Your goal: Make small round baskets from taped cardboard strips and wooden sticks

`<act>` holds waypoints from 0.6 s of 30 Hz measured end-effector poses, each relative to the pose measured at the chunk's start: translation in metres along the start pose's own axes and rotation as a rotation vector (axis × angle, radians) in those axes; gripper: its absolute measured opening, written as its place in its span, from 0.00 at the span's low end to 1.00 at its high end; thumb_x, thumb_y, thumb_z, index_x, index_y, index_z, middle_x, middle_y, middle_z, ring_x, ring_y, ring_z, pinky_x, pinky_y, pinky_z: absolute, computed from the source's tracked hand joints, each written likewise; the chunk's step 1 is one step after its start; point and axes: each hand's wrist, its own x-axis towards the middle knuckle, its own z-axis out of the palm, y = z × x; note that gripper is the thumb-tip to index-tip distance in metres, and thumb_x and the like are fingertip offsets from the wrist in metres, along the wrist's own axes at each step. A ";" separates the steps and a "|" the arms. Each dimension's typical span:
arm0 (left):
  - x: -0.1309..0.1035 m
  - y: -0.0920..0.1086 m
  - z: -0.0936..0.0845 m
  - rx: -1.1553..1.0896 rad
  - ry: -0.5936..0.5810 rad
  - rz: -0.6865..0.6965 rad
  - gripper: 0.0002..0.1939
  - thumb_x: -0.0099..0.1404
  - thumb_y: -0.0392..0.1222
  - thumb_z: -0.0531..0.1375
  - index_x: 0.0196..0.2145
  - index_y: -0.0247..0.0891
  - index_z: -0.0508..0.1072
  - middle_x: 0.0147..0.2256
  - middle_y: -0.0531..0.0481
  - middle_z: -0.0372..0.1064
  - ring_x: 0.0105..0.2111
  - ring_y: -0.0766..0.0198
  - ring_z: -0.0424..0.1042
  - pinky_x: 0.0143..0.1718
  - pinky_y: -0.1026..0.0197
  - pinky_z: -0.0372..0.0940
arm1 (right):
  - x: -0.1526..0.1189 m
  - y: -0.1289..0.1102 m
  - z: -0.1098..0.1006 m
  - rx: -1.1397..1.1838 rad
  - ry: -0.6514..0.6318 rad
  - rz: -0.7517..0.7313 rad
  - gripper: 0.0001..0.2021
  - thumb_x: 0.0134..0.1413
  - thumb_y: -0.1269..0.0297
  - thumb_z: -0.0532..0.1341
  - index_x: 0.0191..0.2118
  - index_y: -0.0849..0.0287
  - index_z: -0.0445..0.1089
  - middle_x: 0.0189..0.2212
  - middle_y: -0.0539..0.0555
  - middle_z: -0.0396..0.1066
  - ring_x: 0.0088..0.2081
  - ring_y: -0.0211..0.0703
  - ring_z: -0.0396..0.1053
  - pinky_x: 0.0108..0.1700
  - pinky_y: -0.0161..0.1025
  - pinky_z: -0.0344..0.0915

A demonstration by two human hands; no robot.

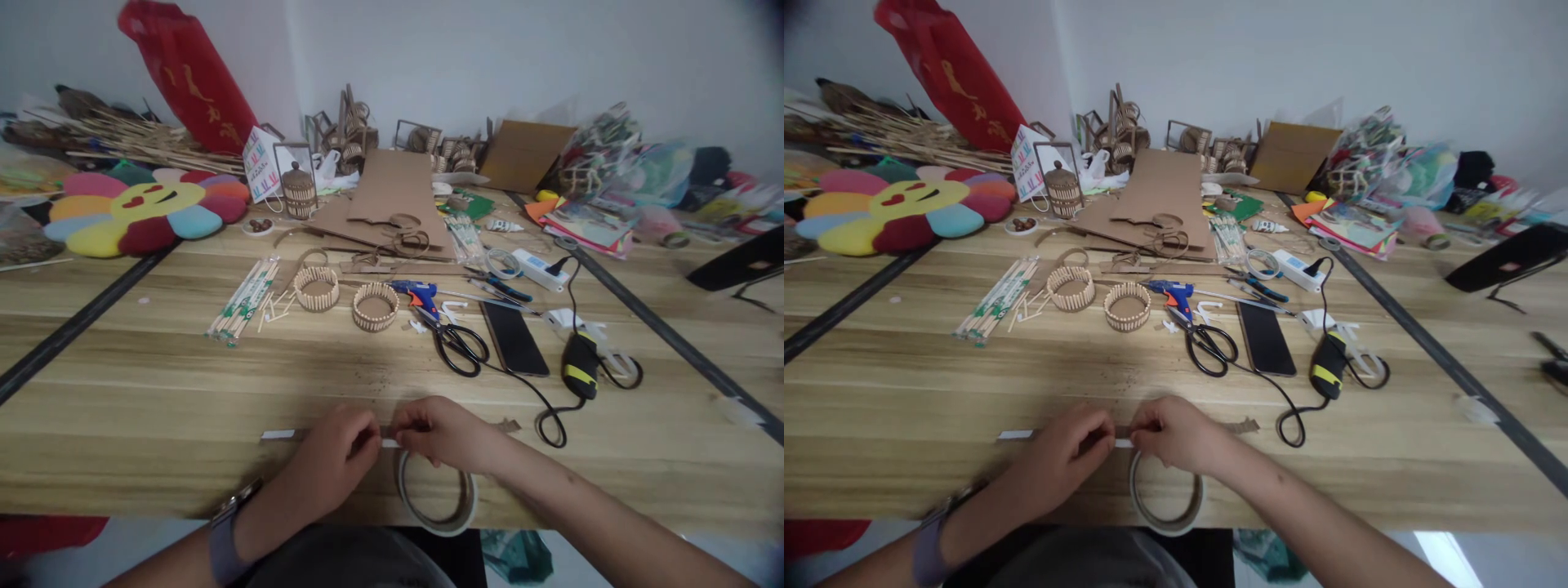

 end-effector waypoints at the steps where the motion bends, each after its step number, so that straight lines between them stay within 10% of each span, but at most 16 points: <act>1: -0.001 0.000 -0.001 -0.013 -0.004 -0.006 0.08 0.65 0.35 0.53 0.28 0.38 0.68 0.30 0.51 0.69 0.34 0.61 0.67 0.35 0.61 0.59 | -0.001 0.000 -0.001 -0.006 0.004 -0.004 0.05 0.49 0.70 0.58 0.25 0.60 0.68 0.17 0.42 0.60 0.17 0.31 0.56 0.20 0.29 0.53; 18: -0.016 -0.020 0.008 0.119 0.125 0.148 0.16 0.69 0.33 0.51 0.51 0.38 0.71 0.47 0.44 0.74 0.47 0.58 0.72 0.49 0.55 0.68 | -0.009 0.008 -0.027 -0.085 -0.107 0.031 0.06 0.47 0.67 0.59 0.23 0.59 0.67 0.16 0.43 0.61 0.19 0.33 0.60 0.24 0.30 0.57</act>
